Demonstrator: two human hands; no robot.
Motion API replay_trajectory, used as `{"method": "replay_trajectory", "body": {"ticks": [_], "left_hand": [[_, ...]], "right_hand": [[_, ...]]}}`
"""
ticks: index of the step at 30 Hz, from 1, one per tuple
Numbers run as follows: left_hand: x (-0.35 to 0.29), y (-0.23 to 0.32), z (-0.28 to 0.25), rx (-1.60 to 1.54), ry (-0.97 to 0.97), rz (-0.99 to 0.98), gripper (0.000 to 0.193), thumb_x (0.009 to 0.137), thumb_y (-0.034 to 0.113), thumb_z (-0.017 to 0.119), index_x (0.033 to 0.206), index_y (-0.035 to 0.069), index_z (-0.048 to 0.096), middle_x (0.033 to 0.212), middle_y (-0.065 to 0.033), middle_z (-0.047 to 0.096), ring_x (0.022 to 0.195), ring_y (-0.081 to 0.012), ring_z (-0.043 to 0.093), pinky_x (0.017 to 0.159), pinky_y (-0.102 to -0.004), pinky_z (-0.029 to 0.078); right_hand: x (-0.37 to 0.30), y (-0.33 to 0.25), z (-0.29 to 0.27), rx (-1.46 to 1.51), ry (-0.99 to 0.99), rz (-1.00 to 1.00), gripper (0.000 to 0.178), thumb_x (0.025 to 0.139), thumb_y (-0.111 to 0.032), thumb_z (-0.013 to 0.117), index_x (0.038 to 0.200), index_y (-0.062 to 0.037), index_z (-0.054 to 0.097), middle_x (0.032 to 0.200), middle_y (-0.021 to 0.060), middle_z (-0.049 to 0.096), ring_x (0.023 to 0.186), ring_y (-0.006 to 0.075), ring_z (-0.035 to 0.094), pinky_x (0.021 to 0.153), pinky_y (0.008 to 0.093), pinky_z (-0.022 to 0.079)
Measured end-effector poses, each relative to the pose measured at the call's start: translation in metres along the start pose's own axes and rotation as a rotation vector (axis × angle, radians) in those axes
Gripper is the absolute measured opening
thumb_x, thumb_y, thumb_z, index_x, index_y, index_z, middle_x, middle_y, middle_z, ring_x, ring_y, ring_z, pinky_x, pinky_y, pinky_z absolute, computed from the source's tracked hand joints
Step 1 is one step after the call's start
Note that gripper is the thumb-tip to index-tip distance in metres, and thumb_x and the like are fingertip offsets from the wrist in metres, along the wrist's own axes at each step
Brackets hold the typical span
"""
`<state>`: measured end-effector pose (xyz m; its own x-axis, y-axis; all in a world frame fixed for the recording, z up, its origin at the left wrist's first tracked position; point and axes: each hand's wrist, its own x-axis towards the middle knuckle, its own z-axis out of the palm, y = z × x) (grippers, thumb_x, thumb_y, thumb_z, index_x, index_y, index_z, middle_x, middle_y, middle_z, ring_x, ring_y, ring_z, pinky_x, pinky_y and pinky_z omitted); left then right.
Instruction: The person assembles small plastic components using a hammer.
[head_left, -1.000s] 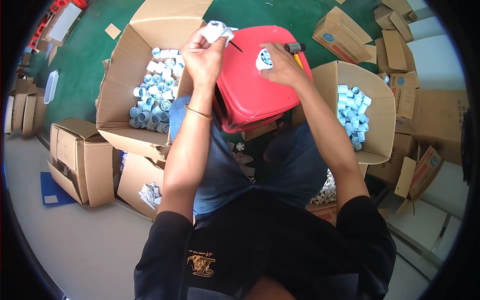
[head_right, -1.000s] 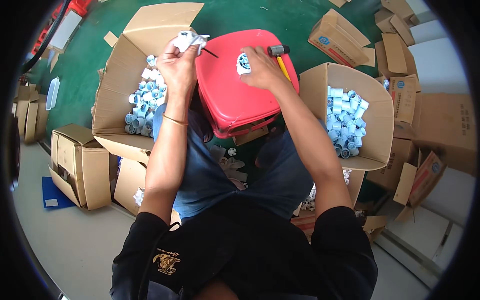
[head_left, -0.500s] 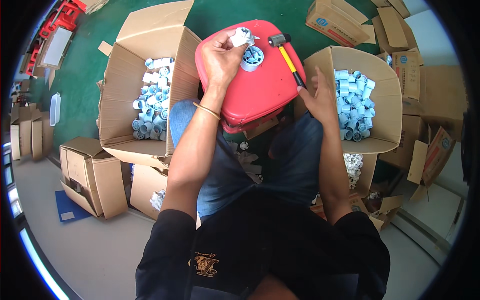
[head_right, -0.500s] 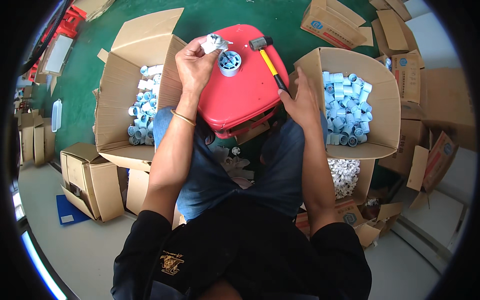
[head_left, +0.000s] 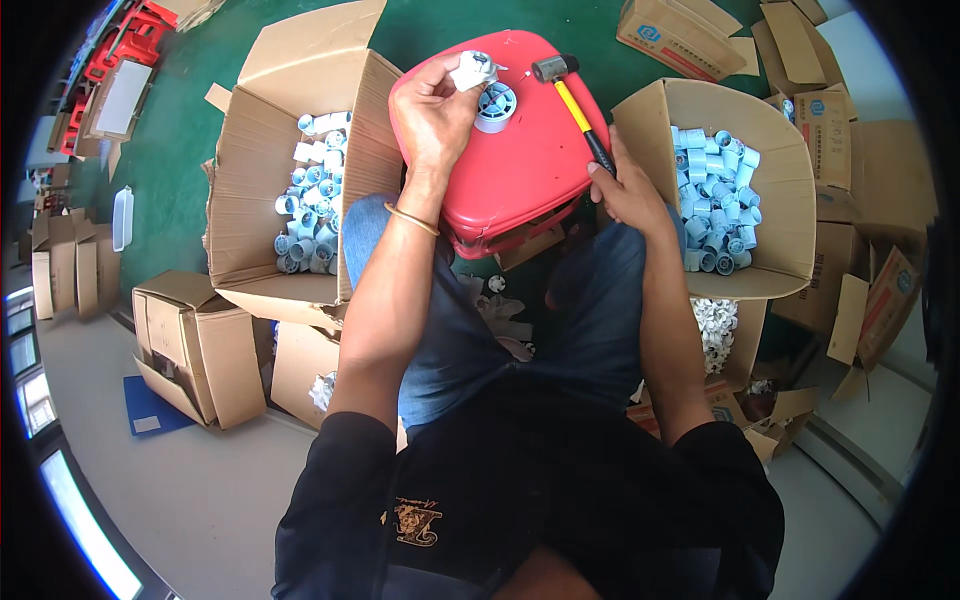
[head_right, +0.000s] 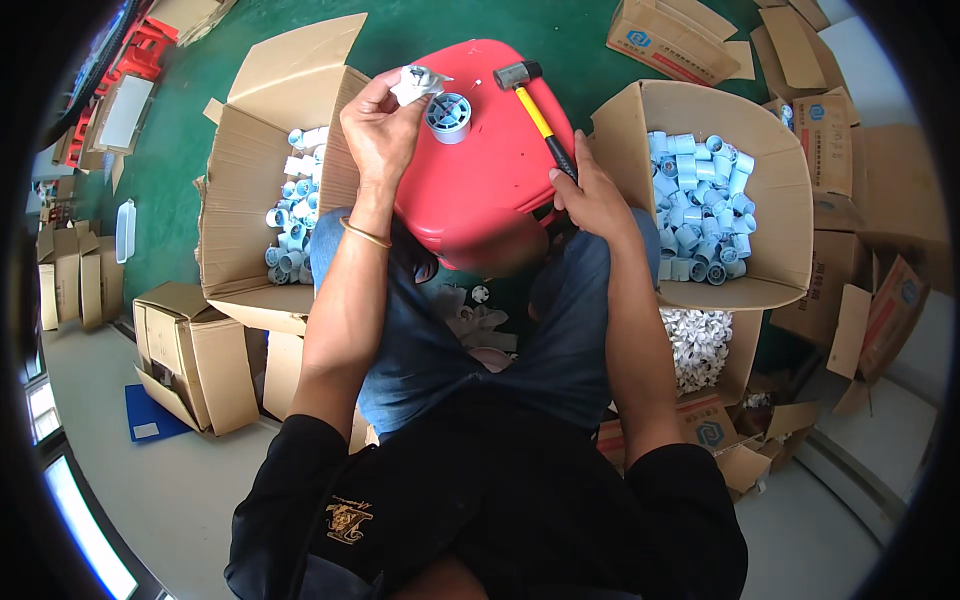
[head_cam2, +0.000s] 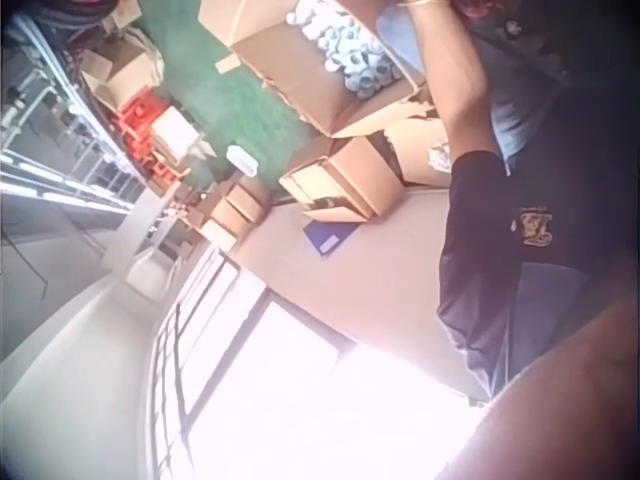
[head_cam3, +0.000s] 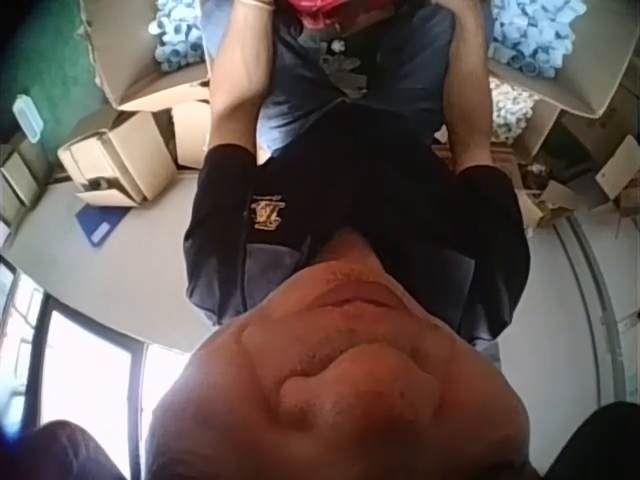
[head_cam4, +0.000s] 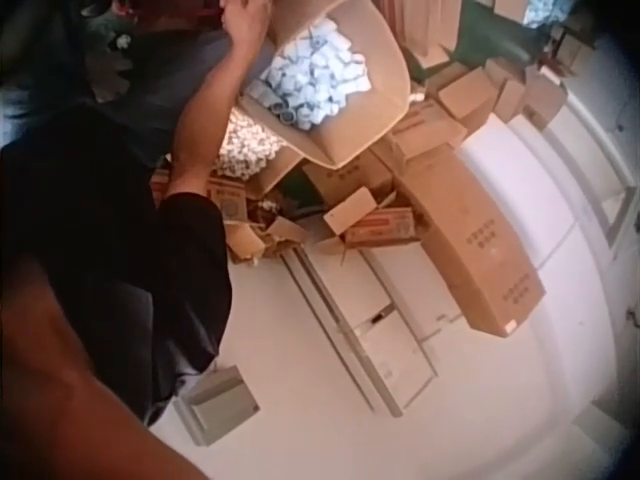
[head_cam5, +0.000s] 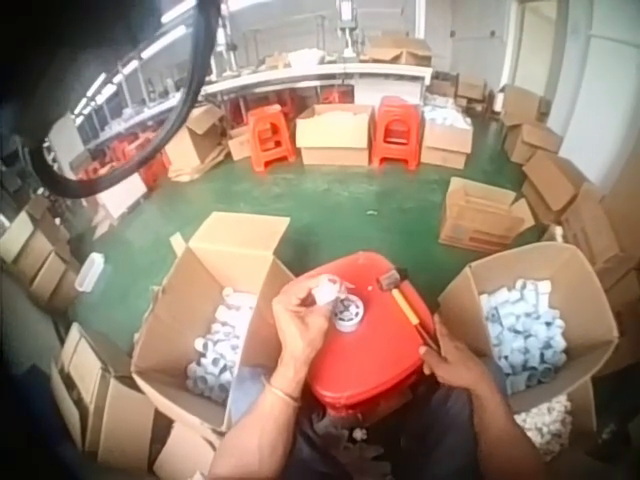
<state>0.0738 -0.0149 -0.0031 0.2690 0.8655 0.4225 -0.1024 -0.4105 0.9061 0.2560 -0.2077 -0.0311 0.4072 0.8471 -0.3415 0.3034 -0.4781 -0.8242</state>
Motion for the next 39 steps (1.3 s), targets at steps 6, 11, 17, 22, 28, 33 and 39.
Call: {"method": "replay_trajectory", "body": {"ticks": [6, 11, 17, 22, 28, 33, 39], "left_hand": [[0.000, 0.001, 0.001, 0.070, -0.027, 0.051, 0.028, 0.074, -0.008, 0.071, 0.102, -0.002, 0.071, 0.086, -0.0063, 0.072, 0.069, -0.0082, 0.061, 0.061, -0.0191, 0.049], [0.003, -0.003, 0.008, 0.057, -0.039, 0.132, 0.026, 0.072, -0.008, 0.069, 0.097, -0.003, 0.072, 0.077, -0.0066, 0.070, 0.058, -0.0085, 0.055, 0.052, -0.0201, 0.043], [0.004, -0.007, 0.018, 0.115, -0.069, 0.232, 0.026, 0.071, -0.006, 0.070, 0.096, 0.000, 0.074, 0.073, -0.0054, 0.069, 0.055, -0.0109, 0.054, 0.051, -0.0225, 0.043], [0.001, -0.016, 0.020, 0.106, -0.088, 0.288, 0.026, 0.069, -0.005, 0.070, 0.095, 0.001, 0.074, 0.070, -0.0046, 0.067, 0.053, -0.0122, 0.053, 0.050, -0.0244, 0.042], [-0.003, -0.018, 0.020, 0.159, -0.057, 0.300, 0.026, 0.068, -0.004, 0.070, 0.093, 0.002, 0.074, 0.066, -0.0037, 0.064, 0.051, -0.0129, 0.050, 0.049, -0.0261, 0.039], [-0.003, -0.016, 0.022, 0.139, -0.035, 0.302, 0.026, 0.068, -0.005, 0.068, 0.092, 0.002, 0.074, 0.066, -0.0032, 0.062, 0.050, -0.0137, 0.048, 0.049, -0.0265, 0.038], [-0.010, -0.023, 0.026, 0.211, -0.168, 0.251, 0.029, 0.065, -0.007, 0.065, 0.091, 0.002, 0.073, 0.068, -0.0035, 0.062, 0.052, -0.0152, 0.049, 0.051, -0.0267, 0.040]], "right_hand": [[-0.001, -0.002, 0.001, 0.021, 0.056, -0.041, 0.067, 0.099, -0.026, 0.048, 0.154, -0.0031, 0.016, 0.068, 0.0033, 0.052, 0.045, 0.0093, 0.038, 0.039, 0.0230, 0.029], [-0.012, -0.016, -0.002, 0.149, 0.096, 0.027, 0.055, 0.101, -0.023, 0.045, 0.150, -0.0040, 0.030, 0.067, 0.0009, 0.050, 0.048, 0.0075, 0.037, 0.043, 0.0208, 0.029], [-0.040, -0.025, -0.010, 0.109, 0.266, -0.303, 0.042, 0.101, -0.011, 0.044, 0.142, -0.0060, 0.049, 0.066, -0.0016, 0.046, 0.055, 0.0055, 0.040, 0.050, 0.0173, 0.030], [-0.062, -0.066, -0.034, -0.008, 0.230, -0.415, 0.044, 0.096, -0.004, 0.049, 0.140, -0.0039, 0.051, 0.091, 0.0062, 0.066, 0.064, 0.0078, 0.050, 0.058, 0.0177, 0.039], [-0.077, -0.108, -0.052, -0.335, 0.190, -0.569, 0.044, 0.090, 0.000, 0.053, 0.134, -0.0049, 0.057, 0.109, 0.0107, 0.070, 0.068, 0.0126, 0.053, 0.063, 0.0241, 0.043], [-0.100, -0.145, -0.056, -0.231, 0.338, -0.736, 0.043, 0.088, 0.001, 0.055, 0.130, -0.0060, 0.061, 0.115, 0.0121, 0.069, 0.066, 0.0147, 0.054, 0.062, 0.0271, 0.043], [-0.079, -0.103, -0.053, -0.574, 0.058, -0.346, 0.040, 0.090, -0.001, 0.054, 0.129, -0.0053, 0.061, 0.118, 0.0113, 0.069, 0.070, 0.0165, 0.056, 0.064, 0.0266, 0.044]]}}
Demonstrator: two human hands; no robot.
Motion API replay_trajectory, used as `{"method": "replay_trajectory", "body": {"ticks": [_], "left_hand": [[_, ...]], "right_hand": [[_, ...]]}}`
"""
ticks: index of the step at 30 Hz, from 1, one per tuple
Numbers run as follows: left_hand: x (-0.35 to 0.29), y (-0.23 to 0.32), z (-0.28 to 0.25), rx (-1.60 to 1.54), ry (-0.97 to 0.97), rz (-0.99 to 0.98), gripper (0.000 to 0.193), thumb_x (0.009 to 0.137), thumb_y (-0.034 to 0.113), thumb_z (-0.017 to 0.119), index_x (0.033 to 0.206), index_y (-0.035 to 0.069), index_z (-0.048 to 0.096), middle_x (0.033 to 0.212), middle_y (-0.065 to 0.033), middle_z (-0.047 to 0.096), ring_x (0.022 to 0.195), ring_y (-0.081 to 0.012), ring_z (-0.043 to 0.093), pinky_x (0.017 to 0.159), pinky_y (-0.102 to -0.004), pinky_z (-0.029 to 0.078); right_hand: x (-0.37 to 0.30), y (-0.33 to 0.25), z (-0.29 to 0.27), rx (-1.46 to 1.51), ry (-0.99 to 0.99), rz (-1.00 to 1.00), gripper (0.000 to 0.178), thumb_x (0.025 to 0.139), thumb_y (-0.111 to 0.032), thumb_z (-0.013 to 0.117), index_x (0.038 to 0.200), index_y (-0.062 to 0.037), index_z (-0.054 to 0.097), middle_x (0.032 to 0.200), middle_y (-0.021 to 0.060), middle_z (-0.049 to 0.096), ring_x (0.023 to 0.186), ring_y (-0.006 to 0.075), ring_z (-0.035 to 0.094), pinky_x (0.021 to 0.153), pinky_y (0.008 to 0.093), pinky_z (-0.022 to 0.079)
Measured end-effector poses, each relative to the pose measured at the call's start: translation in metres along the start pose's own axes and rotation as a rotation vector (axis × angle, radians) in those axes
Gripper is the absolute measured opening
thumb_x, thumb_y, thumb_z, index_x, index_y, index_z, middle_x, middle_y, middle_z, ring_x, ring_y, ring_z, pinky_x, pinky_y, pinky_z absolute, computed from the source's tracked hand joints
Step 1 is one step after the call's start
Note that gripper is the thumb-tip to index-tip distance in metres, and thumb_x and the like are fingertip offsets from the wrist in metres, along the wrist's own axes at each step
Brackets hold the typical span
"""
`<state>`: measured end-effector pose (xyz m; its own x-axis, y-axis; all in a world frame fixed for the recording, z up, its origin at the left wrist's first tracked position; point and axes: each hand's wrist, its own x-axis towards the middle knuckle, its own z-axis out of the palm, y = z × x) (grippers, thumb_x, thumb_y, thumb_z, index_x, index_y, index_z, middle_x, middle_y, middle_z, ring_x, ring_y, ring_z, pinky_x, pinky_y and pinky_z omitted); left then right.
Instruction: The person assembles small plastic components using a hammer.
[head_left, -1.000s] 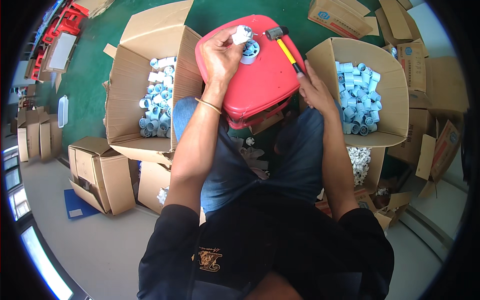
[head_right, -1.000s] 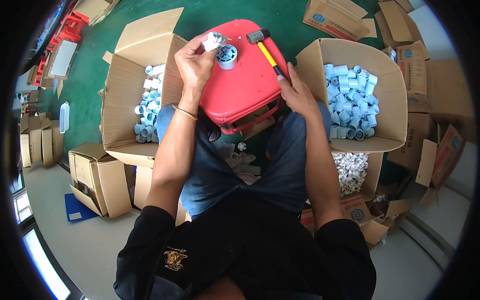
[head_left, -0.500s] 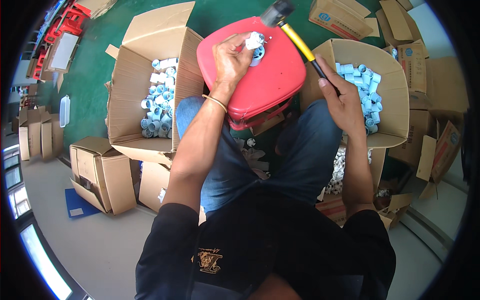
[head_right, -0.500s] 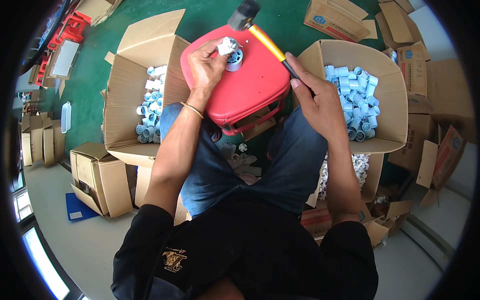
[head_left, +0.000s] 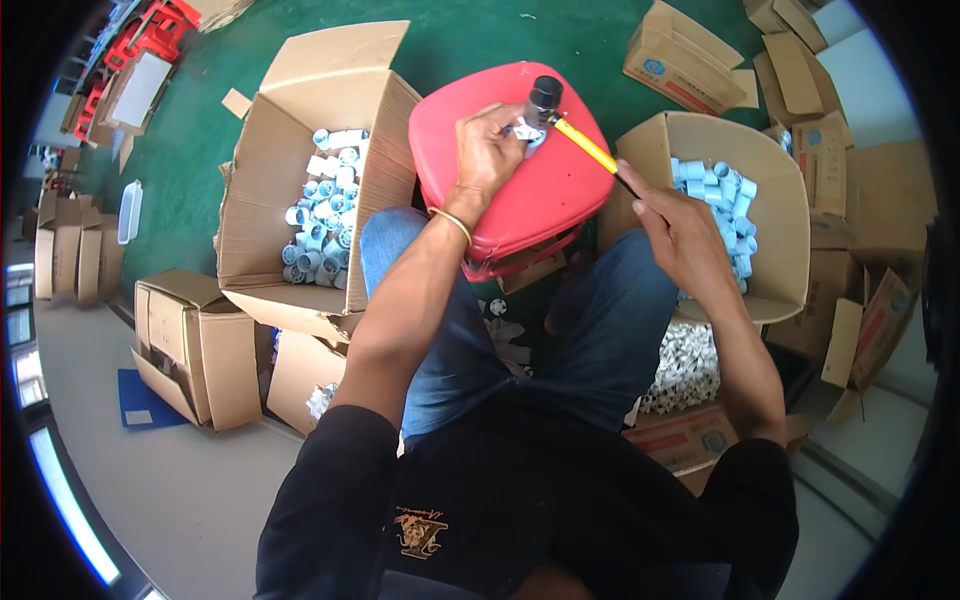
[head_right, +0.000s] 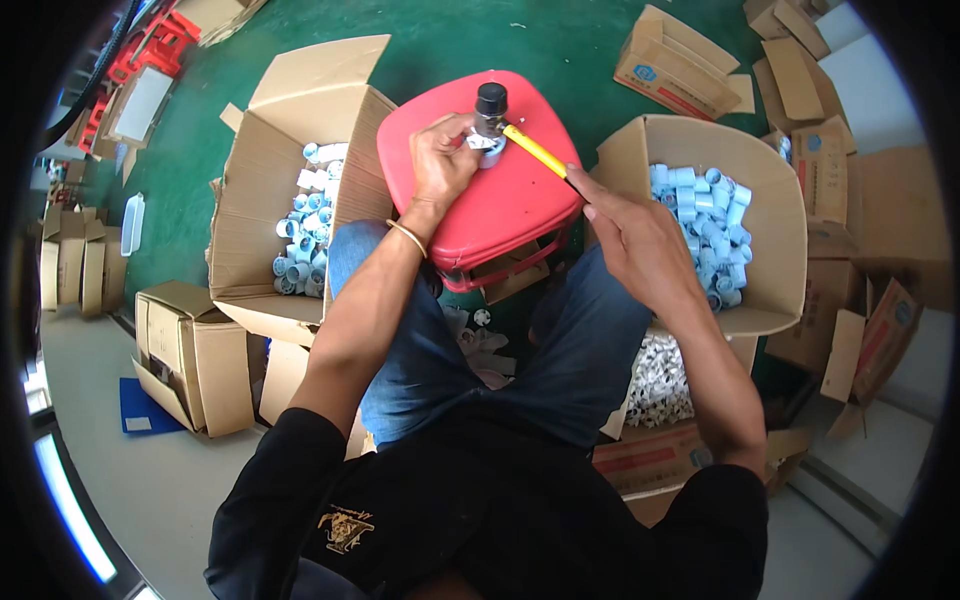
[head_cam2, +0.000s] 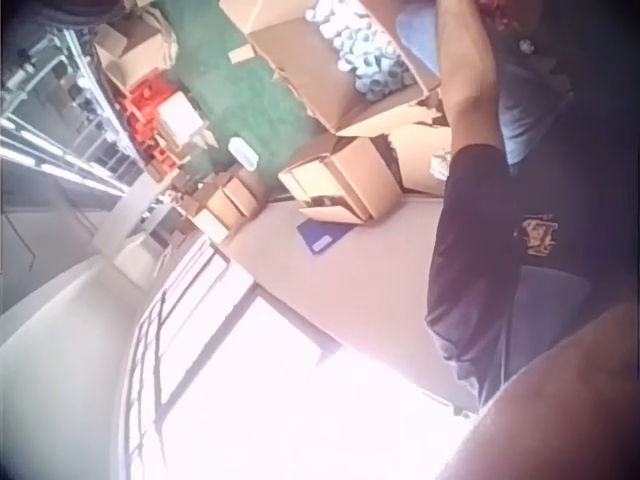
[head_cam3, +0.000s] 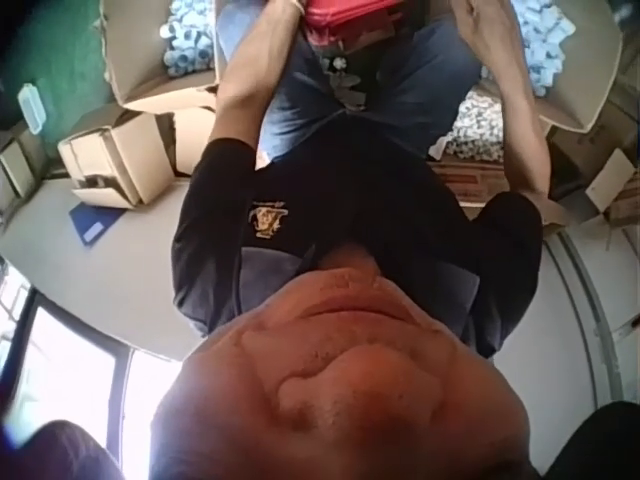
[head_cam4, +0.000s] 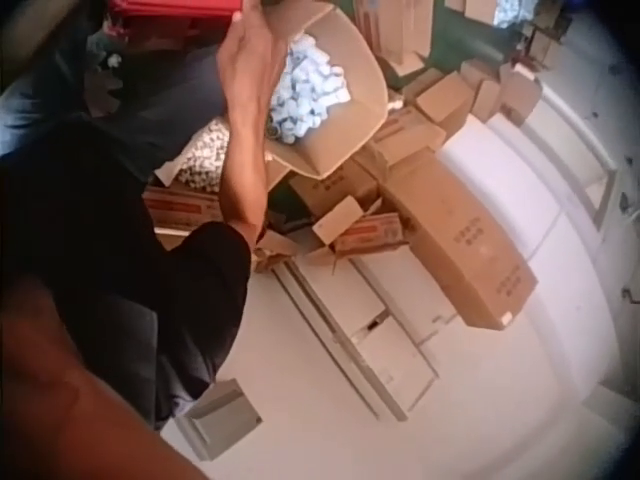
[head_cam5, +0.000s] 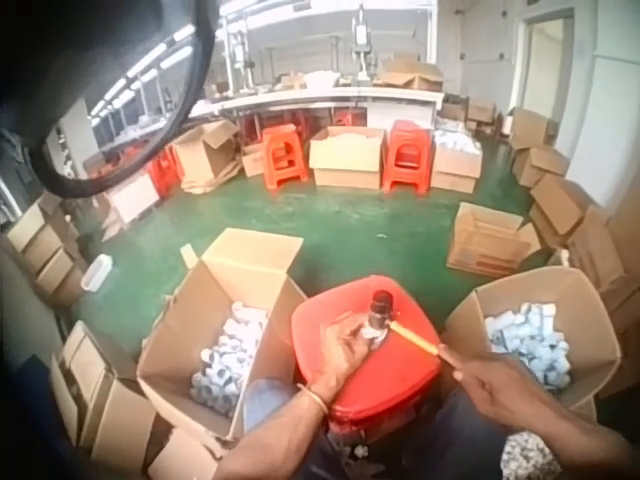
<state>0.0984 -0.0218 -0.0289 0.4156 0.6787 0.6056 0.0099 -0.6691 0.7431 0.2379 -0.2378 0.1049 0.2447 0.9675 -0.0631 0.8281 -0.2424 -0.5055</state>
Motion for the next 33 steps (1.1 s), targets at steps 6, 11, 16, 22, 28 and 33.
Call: {"method": "replay_trajectory", "body": {"ticks": [6, 11, 16, 22, 28, 33], "left_hand": [[-0.003, -0.009, -0.010, 0.013, 0.082, 0.025, 0.031, 0.064, -0.009, 0.063, 0.092, 0.000, 0.073, 0.071, -0.0053, 0.064, 0.057, -0.0161, 0.054, 0.055, -0.0265, 0.043], [0.015, -0.001, -0.052, -0.303, 0.329, -0.137, 0.023, 0.075, -0.008, 0.066, 0.096, 0.000, 0.071, 0.088, -0.0069, 0.071, 0.077, -0.0133, 0.064, 0.074, -0.0254, 0.053], [0.018, -0.015, -0.164, 0.145, 0.483, -0.107, 0.029, 0.075, -0.011, 0.069, 0.103, -0.004, 0.070, 0.091, -0.0097, 0.072, 0.081, -0.0139, 0.064, 0.075, -0.0246, 0.053], [-0.007, -0.059, -0.361, 1.075, 0.528, -0.329, 0.033, 0.074, 0.020, 0.085, 0.097, 0.000, 0.074, 0.081, -0.0067, 0.074, 0.064, -0.0114, 0.063, 0.063, -0.0214, 0.052], [0.048, -0.035, -0.362, 0.588, 1.080, -0.173, 0.021, 0.075, 0.018, 0.085, 0.083, 0.001, 0.074, 0.075, -0.0113, 0.072, 0.063, -0.0163, 0.067, 0.062, -0.0232, 0.057], [0.059, 0.032, -0.196, 0.159, 0.695, -0.065, 0.012, 0.082, 0.002, 0.074, 0.092, -0.003, 0.069, 0.085, -0.0202, 0.071, 0.076, -0.0238, 0.071, 0.071, -0.0305, 0.061]], "right_hand": [[0.005, 0.008, -0.001, 0.334, 0.242, -0.032, 0.042, 0.092, -0.004, 0.053, 0.135, -0.0043, 0.055, 0.124, 0.0102, 0.065, 0.090, 0.0138, 0.060, 0.079, 0.0250, 0.046], [0.027, 0.061, 0.072, 0.496, 0.301, -0.095, 0.047, 0.091, -0.006, 0.054, 0.137, -0.0027, 0.051, 0.114, 0.0108, 0.068, 0.082, 0.0148, 0.058, 0.072, 0.0252, 0.045], [0.057, 0.093, 0.106, 0.456, 0.174, -0.020, 0.048, 0.089, -0.009, 0.057, 0.136, -0.0038, 0.052, 0.103, 0.0097, 0.069, 0.074, 0.0155, 0.058, 0.066, 0.0279, 0.047], [0.042, 0.092, 0.072, 0.083, 0.220, 0.038, 0.043, 0.088, -0.027, 0.058, 0.129, -0.0127, 0.059, 0.106, 0.0121, 0.070, 0.092, 0.0358, 0.065, 0.079, 0.0413, 0.050], [-0.040, 0.313, 0.024, 0.070, 0.419, 0.559, 0.036, 0.085, -0.012, 0.056, 0.118, -0.0073, 0.067, 0.093, 0.0095, 0.070, 0.066, 0.0222, 0.062, 0.064, 0.0338, 0.051], [-0.115, 0.478, 0.048, 0.079, 0.187, 1.353, 0.033, 0.082, -0.020, 0.056, 0.095, 0.0077, 0.068, 0.091, 0.0203, 0.068, 0.073, 0.0309, 0.067, 0.063, 0.0373, 0.056]]}}
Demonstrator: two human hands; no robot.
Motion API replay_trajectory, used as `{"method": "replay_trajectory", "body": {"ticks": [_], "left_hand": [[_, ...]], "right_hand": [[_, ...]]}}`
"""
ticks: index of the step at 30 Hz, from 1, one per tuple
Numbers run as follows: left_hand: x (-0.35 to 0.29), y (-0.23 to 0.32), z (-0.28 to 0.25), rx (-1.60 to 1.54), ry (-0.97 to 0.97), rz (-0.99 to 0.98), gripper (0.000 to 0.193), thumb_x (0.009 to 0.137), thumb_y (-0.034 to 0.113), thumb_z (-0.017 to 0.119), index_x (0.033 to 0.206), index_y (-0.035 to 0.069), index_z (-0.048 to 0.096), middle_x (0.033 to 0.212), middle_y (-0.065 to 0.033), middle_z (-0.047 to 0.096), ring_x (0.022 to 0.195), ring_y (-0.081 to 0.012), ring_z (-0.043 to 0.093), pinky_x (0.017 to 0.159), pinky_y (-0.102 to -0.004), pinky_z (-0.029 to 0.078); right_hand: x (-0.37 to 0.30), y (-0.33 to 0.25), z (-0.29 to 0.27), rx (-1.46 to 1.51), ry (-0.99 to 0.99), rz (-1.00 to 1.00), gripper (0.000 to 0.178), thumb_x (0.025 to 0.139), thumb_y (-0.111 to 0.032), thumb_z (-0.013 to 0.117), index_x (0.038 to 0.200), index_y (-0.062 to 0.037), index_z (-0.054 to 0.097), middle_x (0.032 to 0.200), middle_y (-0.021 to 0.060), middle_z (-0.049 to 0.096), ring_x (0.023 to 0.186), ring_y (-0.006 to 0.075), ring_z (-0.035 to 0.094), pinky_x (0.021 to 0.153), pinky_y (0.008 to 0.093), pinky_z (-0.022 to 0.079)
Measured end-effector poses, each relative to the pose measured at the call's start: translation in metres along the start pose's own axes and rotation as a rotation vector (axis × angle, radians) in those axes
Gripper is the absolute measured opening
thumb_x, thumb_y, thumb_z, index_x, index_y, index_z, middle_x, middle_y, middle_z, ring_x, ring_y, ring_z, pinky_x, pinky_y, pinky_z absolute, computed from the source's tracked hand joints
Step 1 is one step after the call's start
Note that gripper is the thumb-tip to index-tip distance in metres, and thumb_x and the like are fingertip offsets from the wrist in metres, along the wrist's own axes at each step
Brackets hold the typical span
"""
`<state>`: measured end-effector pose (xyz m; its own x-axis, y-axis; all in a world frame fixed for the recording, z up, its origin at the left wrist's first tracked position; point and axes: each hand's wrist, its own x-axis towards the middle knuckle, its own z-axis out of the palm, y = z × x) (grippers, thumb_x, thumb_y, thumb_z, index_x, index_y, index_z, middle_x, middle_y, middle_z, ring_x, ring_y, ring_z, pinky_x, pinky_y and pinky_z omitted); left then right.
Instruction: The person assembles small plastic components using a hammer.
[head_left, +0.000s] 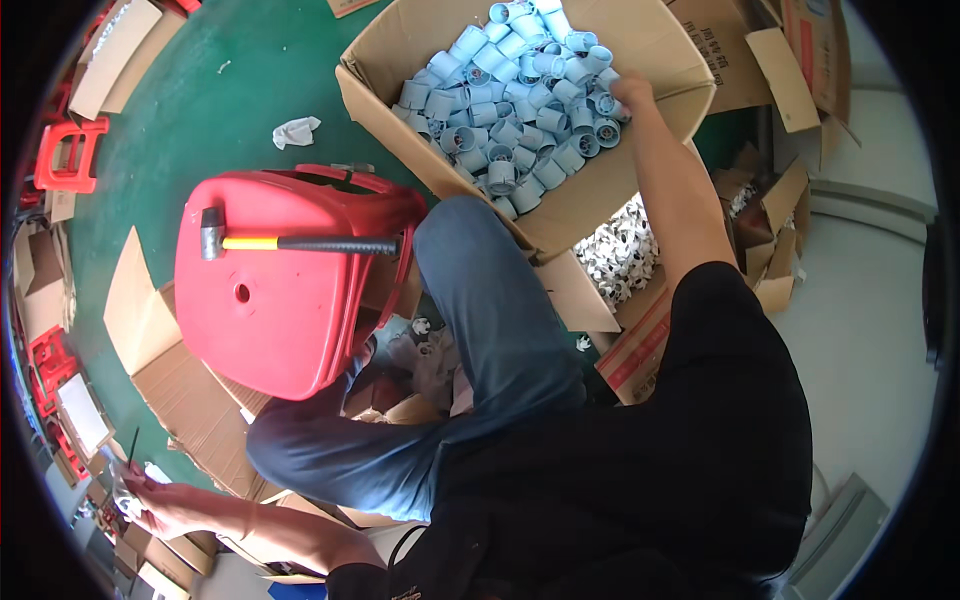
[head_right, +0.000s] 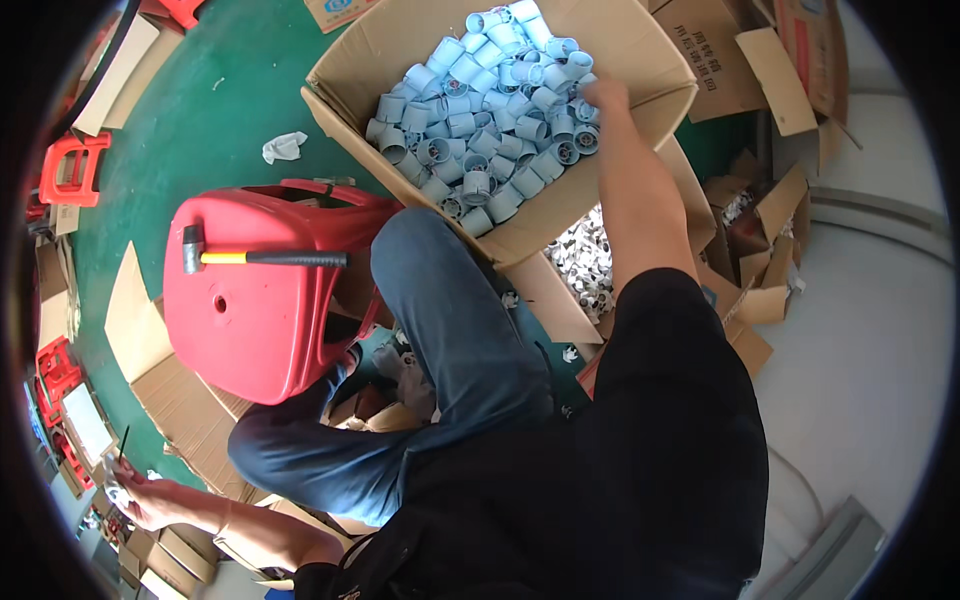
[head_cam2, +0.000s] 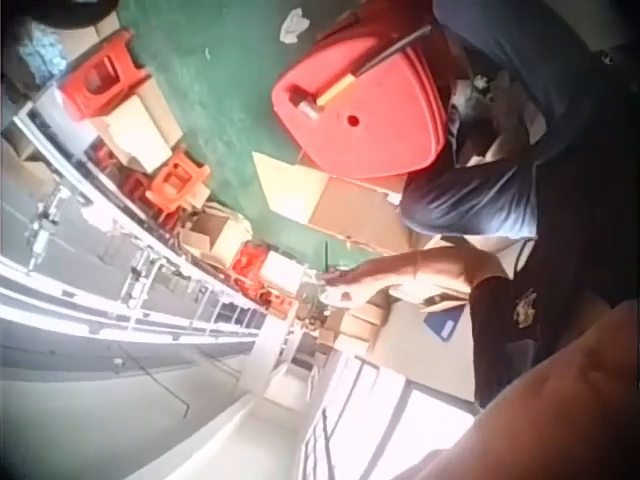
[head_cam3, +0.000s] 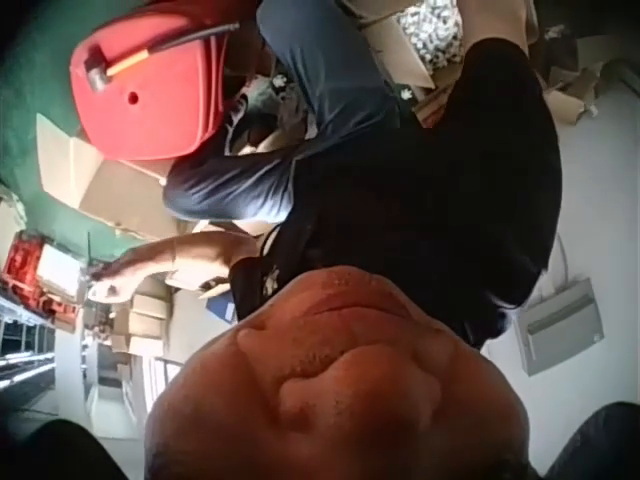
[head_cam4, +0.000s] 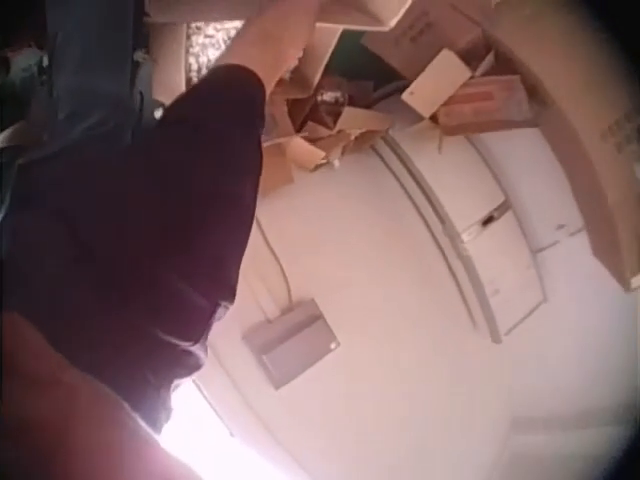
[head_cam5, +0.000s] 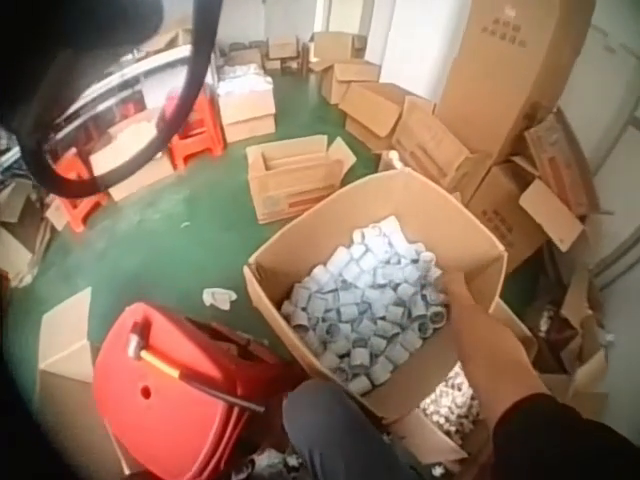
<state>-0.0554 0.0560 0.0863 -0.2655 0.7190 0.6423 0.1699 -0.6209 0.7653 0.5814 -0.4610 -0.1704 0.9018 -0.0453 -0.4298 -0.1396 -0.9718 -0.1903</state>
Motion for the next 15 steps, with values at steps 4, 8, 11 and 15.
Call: {"method": "replay_trajectory", "body": {"ticks": [4, 8, 11, 15], "left_hand": [[-0.051, -0.009, 0.041, -0.042, -0.213, -0.014, 0.016, 0.083, -0.002, 0.071, 0.098, -0.004, 0.067, 0.090, -0.0227, 0.070, 0.081, -0.0266, 0.071, 0.075, -0.0329, 0.062], [-0.076, -0.032, 0.056, 0.078, -0.373, -0.048, 0.021, 0.082, -0.003, 0.070, 0.103, -0.003, 0.066, 0.091, -0.0236, 0.070, 0.084, -0.0289, 0.071, 0.077, -0.0337, 0.062], [-0.070, -0.041, 0.054, 0.106, -0.442, -0.082, 0.020, 0.084, -0.005, 0.068, 0.103, -0.002, 0.066, 0.093, -0.0232, 0.070, 0.084, -0.0289, 0.071, 0.077, -0.0334, 0.062], [-0.070, -0.046, 0.054, 0.054, -0.440, -0.131, 0.020, 0.084, -0.006, 0.066, 0.104, -0.002, 0.066, 0.094, -0.0218, 0.070, 0.084, -0.0283, 0.071, 0.077, -0.0327, 0.061]], "right_hand": [[0.038, 0.038, 0.040, -0.080, -0.009, 0.140, 0.042, 0.075, -0.024, 0.066, 0.107, 0.0035, 0.066, 0.103, 0.0222, 0.068, 0.088, 0.0322, 0.068, 0.072, 0.0370, 0.057], [0.044, 0.046, 0.068, -0.128, -0.034, 0.145, 0.054, 0.074, -0.025, 0.069, 0.122, 0.0001, 0.062, 0.110, 0.0199, 0.067, 0.094, 0.0299, 0.067, 0.076, 0.0367, 0.056], [0.037, 0.043, 0.075, -0.249, 0.090, 0.108, 0.065, 0.071, -0.027, 0.072, 0.130, -0.0024, 0.057, 0.115, 0.0195, 0.066, 0.097, 0.0312, 0.067, 0.079, 0.0367, 0.056], [0.032, 0.034, 0.060, -0.097, 0.140, 0.073, 0.071, 0.069, -0.031, 0.077, 0.132, -0.0048, 0.056, 0.112, 0.0187, 0.066, 0.093, 0.0310, 0.066, 0.076, 0.0351, 0.056]]}}
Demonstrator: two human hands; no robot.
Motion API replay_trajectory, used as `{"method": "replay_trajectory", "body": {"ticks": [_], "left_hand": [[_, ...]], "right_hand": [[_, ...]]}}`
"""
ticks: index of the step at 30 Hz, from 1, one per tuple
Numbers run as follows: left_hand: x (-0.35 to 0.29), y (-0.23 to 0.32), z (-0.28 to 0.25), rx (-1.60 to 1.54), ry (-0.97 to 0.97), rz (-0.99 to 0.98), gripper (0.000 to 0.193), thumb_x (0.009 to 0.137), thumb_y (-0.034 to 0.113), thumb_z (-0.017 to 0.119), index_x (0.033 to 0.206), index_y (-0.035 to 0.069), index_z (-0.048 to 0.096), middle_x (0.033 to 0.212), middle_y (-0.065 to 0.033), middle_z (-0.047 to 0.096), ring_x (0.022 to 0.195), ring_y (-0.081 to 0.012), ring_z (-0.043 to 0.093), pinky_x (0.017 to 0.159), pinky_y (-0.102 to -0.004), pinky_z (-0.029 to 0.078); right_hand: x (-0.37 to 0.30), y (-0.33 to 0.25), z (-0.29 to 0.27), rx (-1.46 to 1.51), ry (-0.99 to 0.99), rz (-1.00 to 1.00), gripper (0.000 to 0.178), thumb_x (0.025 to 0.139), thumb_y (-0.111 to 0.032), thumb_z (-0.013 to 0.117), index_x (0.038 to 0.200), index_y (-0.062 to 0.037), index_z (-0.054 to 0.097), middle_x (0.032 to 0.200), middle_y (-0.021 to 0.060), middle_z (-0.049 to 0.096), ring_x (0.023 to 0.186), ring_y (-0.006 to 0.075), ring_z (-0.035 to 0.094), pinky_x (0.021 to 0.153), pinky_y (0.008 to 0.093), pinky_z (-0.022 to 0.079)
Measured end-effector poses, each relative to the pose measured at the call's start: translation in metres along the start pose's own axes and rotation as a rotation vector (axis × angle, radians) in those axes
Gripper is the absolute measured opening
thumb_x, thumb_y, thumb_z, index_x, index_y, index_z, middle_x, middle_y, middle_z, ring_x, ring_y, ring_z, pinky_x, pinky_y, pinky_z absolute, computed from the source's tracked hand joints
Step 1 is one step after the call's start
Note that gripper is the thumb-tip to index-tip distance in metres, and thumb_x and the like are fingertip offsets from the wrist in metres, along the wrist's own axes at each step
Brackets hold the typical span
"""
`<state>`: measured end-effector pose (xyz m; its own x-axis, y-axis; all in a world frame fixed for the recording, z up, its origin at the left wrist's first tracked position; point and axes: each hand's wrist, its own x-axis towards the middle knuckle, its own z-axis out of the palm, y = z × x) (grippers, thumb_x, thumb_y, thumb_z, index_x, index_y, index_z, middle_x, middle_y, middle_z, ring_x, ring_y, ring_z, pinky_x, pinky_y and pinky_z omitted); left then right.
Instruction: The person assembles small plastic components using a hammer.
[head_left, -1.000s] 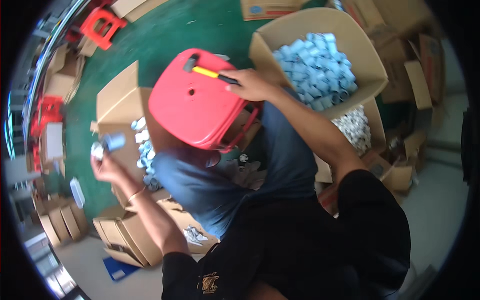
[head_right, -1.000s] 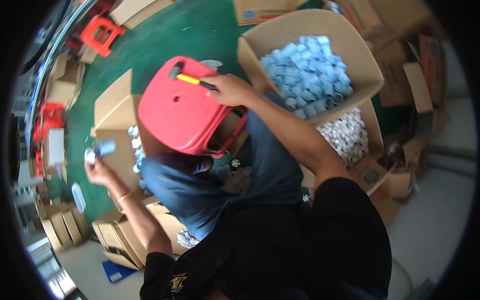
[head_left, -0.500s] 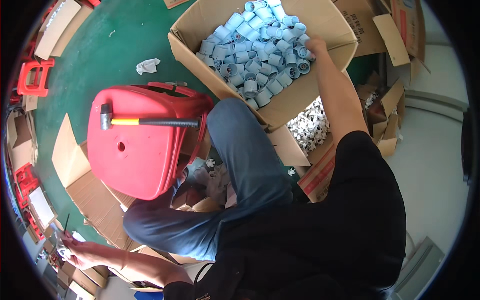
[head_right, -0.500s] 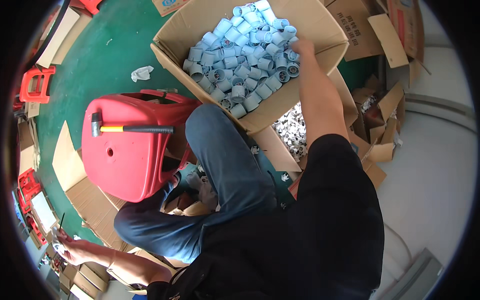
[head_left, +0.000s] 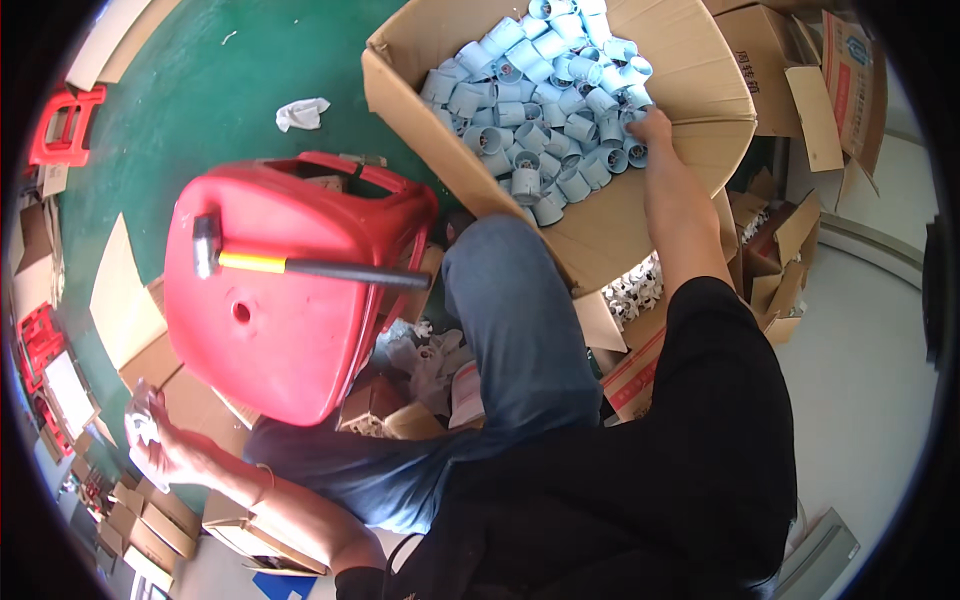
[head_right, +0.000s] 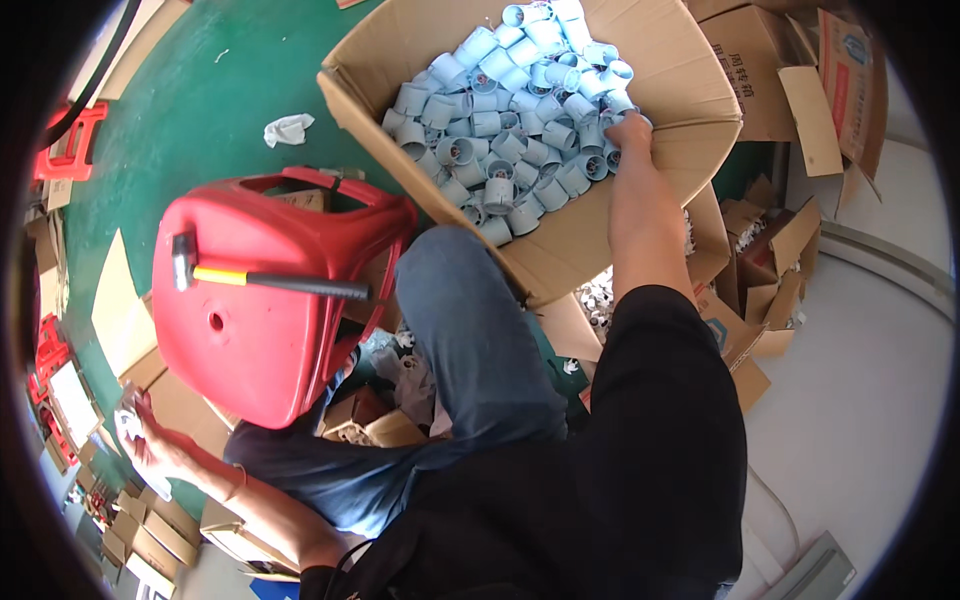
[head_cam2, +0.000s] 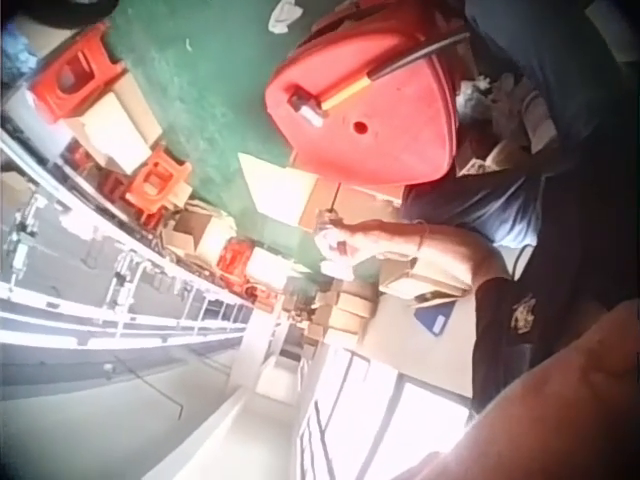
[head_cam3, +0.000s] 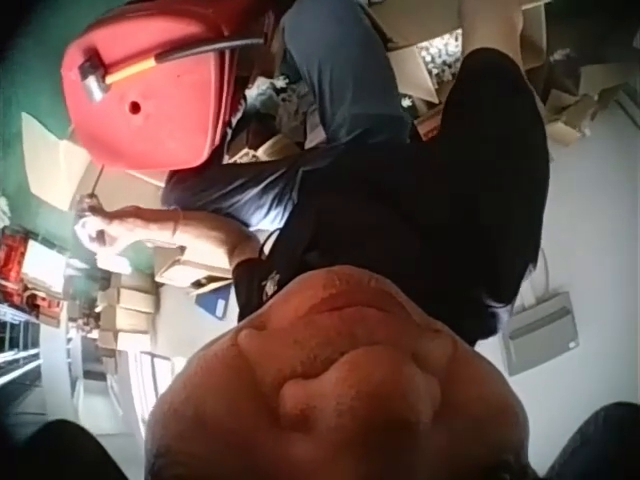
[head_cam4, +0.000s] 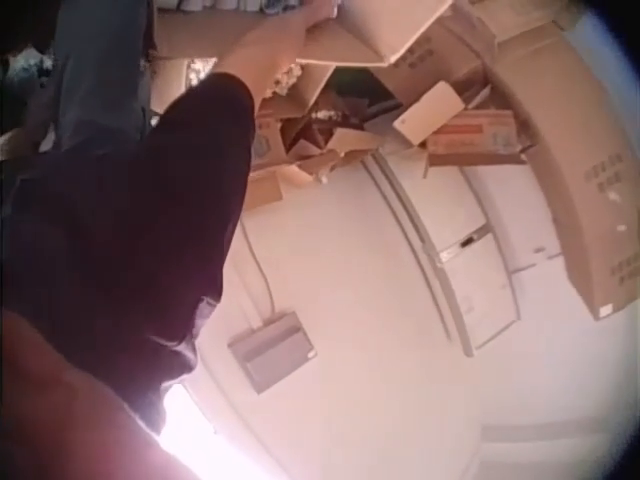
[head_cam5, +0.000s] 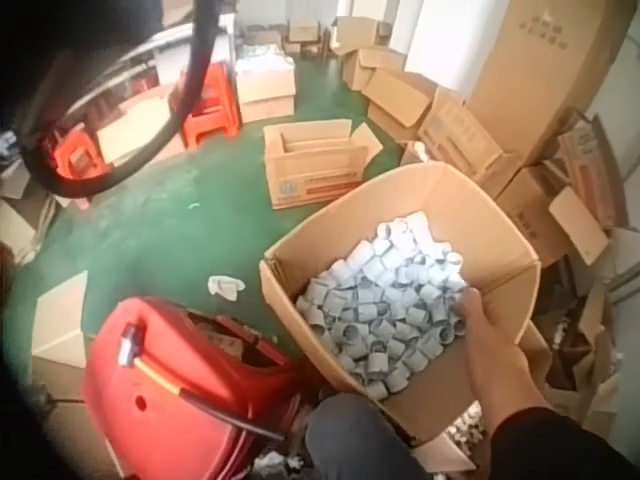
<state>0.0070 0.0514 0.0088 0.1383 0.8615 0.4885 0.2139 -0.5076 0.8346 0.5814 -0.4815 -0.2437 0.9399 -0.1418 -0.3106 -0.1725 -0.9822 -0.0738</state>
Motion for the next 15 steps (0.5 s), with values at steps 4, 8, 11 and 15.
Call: {"method": "replay_trajectory", "body": {"ticks": [4, 8, 11, 15], "left_hand": [[-0.011, 0.002, 0.005, -0.160, 0.014, -0.066, 0.026, 0.083, -0.010, 0.064, 0.109, -0.008, 0.062, 0.101, -0.0252, 0.067, 0.087, -0.0294, 0.070, 0.080, -0.0303, 0.061], [-0.024, 0.034, 0.016, -0.094, 0.009, -0.149, 0.029, 0.083, -0.011, 0.061, 0.112, -0.009, 0.061, 0.105, -0.0226, 0.067, 0.092, -0.0263, 0.068, 0.081, -0.0298, 0.060], [-0.031, 0.016, 0.019, -0.240, -0.050, -0.104, 0.031, 0.082, -0.010, 0.062, 0.113, -0.008, 0.063, 0.103, -0.0182, 0.069, 0.091, -0.0222, 0.067, 0.083, -0.0295, 0.057], [-0.043, 0.023, 0.037, -0.333, -0.155, -0.072, 0.029, 0.081, -0.009, 0.064, 0.109, -0.003, 0.066, 0.101, -0.0116, 0.070, 0.088, -0.0179, 0.067, 0.082, -0.0253, 0.055]], "right_hand": [[-0.039, -0.025, -0.045, 0.464, -0.152, 0.136, 0.079, 0.071, -0.040, 0.082, 0.136, -0.0075, 0.054, 0.092, 0.0078, 0.065, 0.074, 0.0209, 0.062, 0.065, 0.0303, 0.057], [-0.140, -0.103, -0.097, 1.038, -0.315, -0.355, 0.065, 0.080, -0.025, 0.078, 0.137, -0.0079, 0.053, 0.093, 0.0054, 0.062, 0.075, 0.0135, 0.058, 0.063, 0.0259, 0.056], [-0.244, -0.154, -0.118, 1.222, -0.436, -0.688, 0.060, 0.079, -0.009, 0.078, 0.134, -0.0069, 0.054, 0.097, 0.0056, 0.062, 0.079, 0.0128, 0.059, 0.066, 0.0251, 0.056], [-0.362, -0.210, -0.128, 1.210, -0.577, -1.110, 0.064, 0.073, 0.009, 0.075, 0.131, -0.0063, 0.052, 0.105, 0.0083, 0.063, 0.084, 0.0149, 0.062, 0.077, 0.0264, 0.056]]}}
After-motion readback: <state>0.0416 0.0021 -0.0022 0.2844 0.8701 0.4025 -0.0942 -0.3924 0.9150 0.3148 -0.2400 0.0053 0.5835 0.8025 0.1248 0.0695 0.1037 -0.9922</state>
